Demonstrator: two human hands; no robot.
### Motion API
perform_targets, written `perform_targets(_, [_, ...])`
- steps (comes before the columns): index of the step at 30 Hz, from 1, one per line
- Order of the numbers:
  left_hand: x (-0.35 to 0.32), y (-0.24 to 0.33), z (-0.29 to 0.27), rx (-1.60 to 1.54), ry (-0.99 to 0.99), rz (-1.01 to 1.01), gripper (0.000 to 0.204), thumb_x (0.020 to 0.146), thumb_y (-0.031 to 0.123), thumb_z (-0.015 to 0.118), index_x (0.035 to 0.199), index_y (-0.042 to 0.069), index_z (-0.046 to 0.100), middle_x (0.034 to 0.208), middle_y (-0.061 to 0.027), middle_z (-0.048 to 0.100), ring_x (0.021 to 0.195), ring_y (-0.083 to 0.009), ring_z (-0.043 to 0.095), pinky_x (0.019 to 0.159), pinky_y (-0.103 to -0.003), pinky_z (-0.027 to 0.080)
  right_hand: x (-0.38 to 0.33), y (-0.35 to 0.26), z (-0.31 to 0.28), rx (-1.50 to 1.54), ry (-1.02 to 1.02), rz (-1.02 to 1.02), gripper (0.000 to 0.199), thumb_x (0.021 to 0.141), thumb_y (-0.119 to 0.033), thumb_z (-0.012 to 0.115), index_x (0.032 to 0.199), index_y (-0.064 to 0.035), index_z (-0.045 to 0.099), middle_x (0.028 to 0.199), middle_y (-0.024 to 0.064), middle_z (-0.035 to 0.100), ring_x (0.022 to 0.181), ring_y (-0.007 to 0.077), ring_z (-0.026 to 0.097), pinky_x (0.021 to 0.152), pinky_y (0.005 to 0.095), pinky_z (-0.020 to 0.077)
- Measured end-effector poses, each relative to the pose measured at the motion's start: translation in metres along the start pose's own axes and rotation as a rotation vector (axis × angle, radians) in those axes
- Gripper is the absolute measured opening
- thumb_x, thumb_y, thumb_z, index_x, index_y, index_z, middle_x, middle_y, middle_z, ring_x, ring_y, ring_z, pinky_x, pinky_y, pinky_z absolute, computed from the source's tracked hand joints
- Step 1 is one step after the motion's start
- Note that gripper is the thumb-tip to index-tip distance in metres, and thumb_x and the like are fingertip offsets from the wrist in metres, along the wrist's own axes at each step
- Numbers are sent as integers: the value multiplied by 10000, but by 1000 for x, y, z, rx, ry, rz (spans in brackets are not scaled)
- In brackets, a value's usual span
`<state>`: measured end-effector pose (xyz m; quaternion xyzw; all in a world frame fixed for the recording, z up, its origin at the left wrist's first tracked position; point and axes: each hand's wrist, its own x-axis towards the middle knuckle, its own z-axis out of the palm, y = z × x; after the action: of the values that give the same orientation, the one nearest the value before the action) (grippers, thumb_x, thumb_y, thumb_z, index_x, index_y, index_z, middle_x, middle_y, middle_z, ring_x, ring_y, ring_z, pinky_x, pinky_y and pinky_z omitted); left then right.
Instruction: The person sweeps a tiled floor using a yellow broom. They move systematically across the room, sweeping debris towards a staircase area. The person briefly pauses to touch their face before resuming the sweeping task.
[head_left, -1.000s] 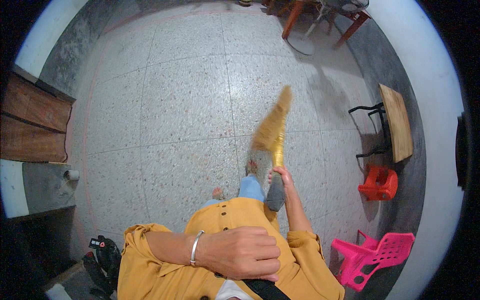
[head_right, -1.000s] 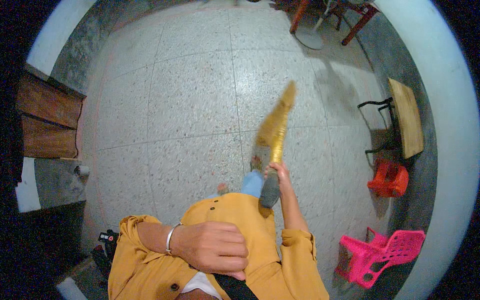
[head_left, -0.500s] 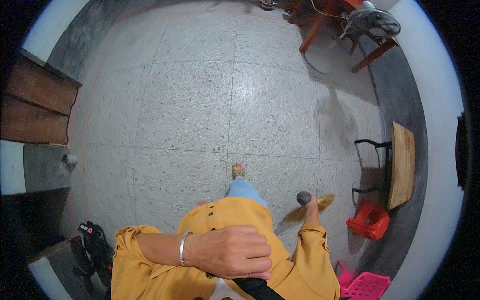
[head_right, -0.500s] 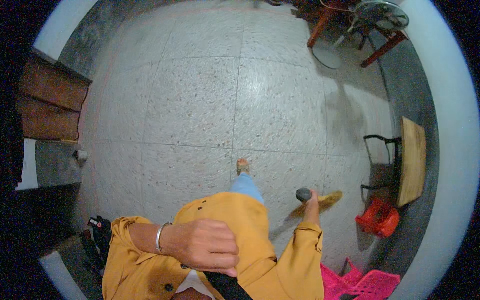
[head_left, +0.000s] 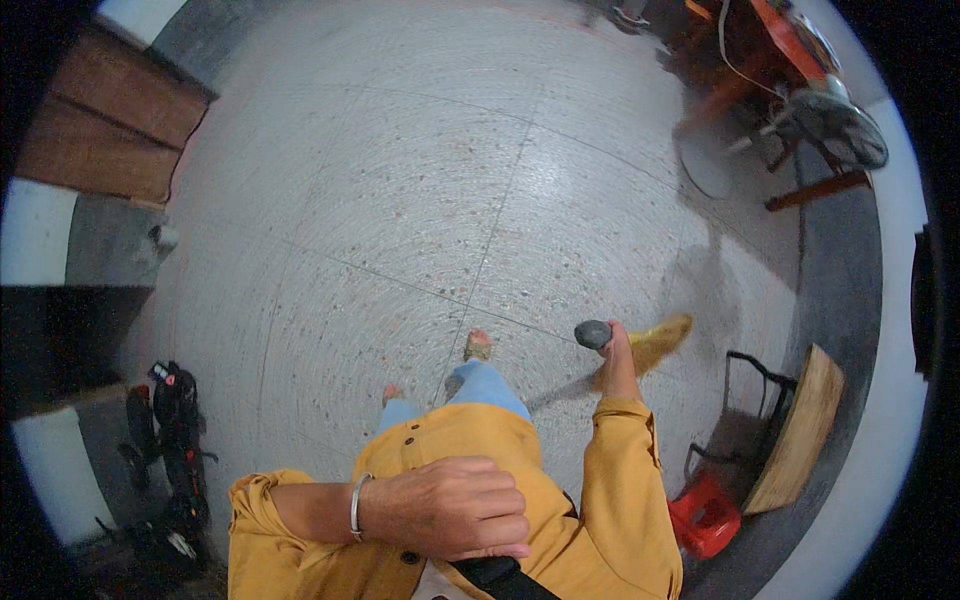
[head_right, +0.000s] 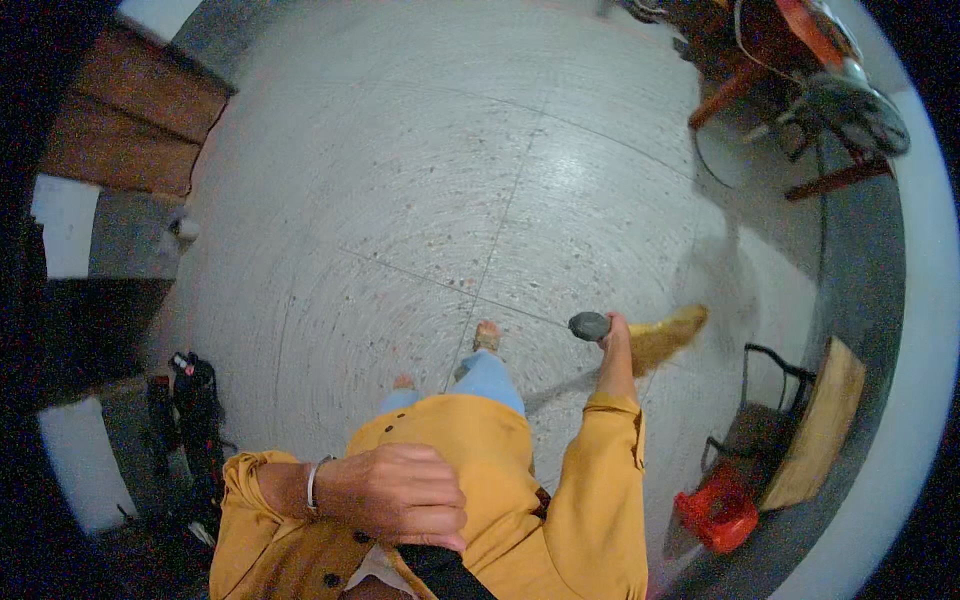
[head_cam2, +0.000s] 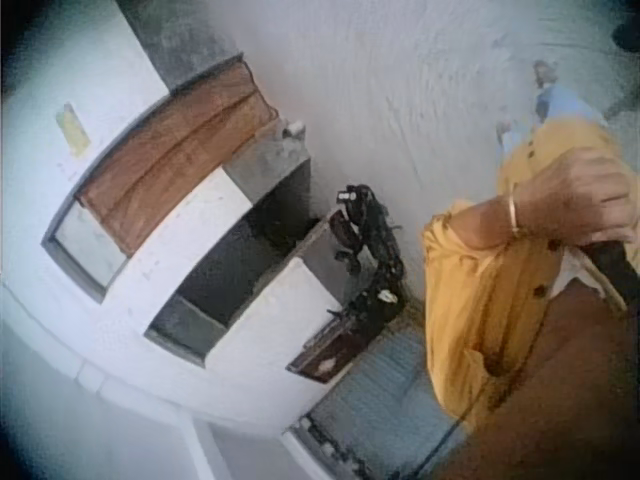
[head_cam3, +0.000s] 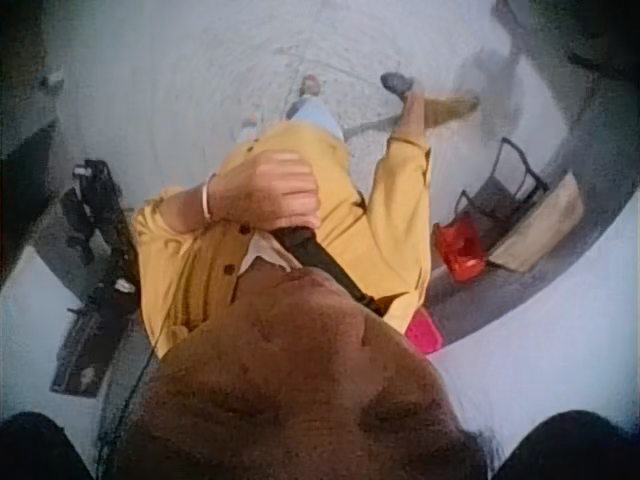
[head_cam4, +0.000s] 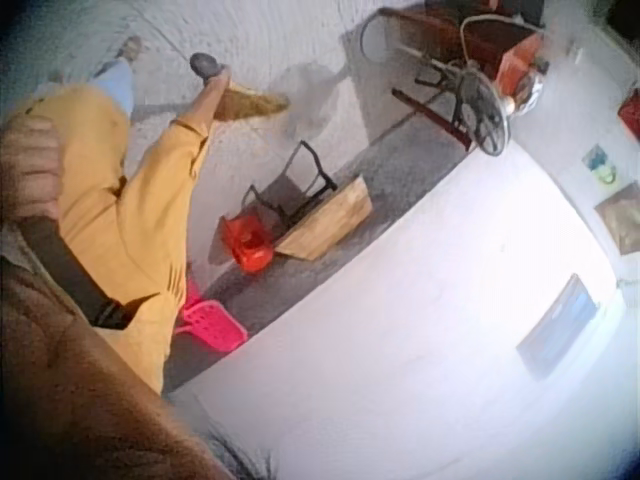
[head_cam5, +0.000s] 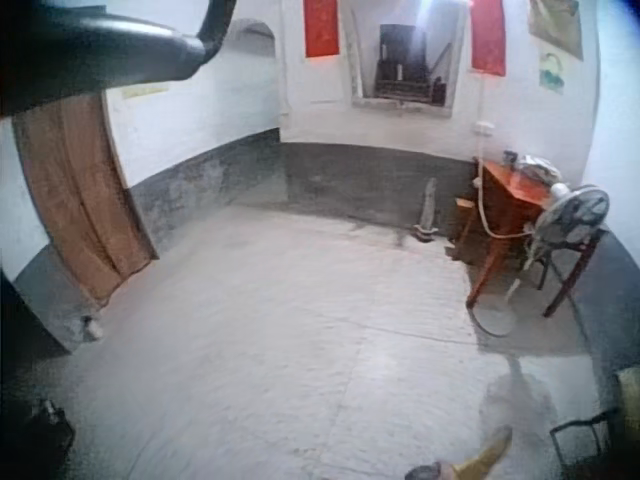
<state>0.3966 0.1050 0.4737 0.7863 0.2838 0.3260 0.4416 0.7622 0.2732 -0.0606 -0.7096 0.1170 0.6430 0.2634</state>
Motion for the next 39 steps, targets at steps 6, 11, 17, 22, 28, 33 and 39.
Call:
perform_targets(6, [-15,4,2,14,208,-94,227,786,213,588,673,61,463,640,-38,399,597,-183,457,534,-283,375,-20,24,136,-438,-49,-192,375,669,-99,583,987,-50,390,718,89,497,580,224,511,510,382,434])
perform_targets(11, [-33,13,14,60,332,-127,224,780,207,597,676,59,466,641,-37,401,595,-180,459,529,-285,374,-71,107,211,-567,-302,-636,467,601,30,591,995,-7,344,765,108,477,617,219,515,488,351,445])
perform_targets(17, [-55,34,36,139,478,-93,223,779,209,595,676,58,466,641,-35,407,597,-178,463,525,-285,376,-157,208,244,-723,-564,-501,688,585,43,623,1158,-63,258,828,123,480,704,216,505,536,345,448])
perform_targets(22, [-91,63,70,240,591,-109,229,774,213,592,674,56,459,643,-35,404,600,-181,461,530,-289,378,-210,209,221,-948,-808,-354,358,669,-28,589,989,-58,431,740,62,502,549,180,511,485,323,479])
perform_targets(28, [-118,88,133,241,691,-70,234,768,218,591,675,53,453,649,-39,408,615,-185,465,542,-294,382,-280,214,147,-1140,-863,-399,456,682,-17,567,1091,-97,383,718,74,497,505,194,524,437,324,477])
perform_targets(33, [-132,110,171,304,788,-90,236,761,227,593,676,56,455,656,-35,424,628,-179,474,553,-290,392,-347,231,105,-1342,-1031,-95,537,686,-30,581,1172,-107,364,766,84,512,564,186,535,470,316,476])
perform_targets(39, [-137,126,193,373,879,-138,235,755,234,596,671,63,458,653,-30,426,634,-168,479,558,-282,397,-317,300,97,-1731,-1373,174,591,722,-127,577,1252,-129,316,795,83,537,578,147,537,476,283,466])
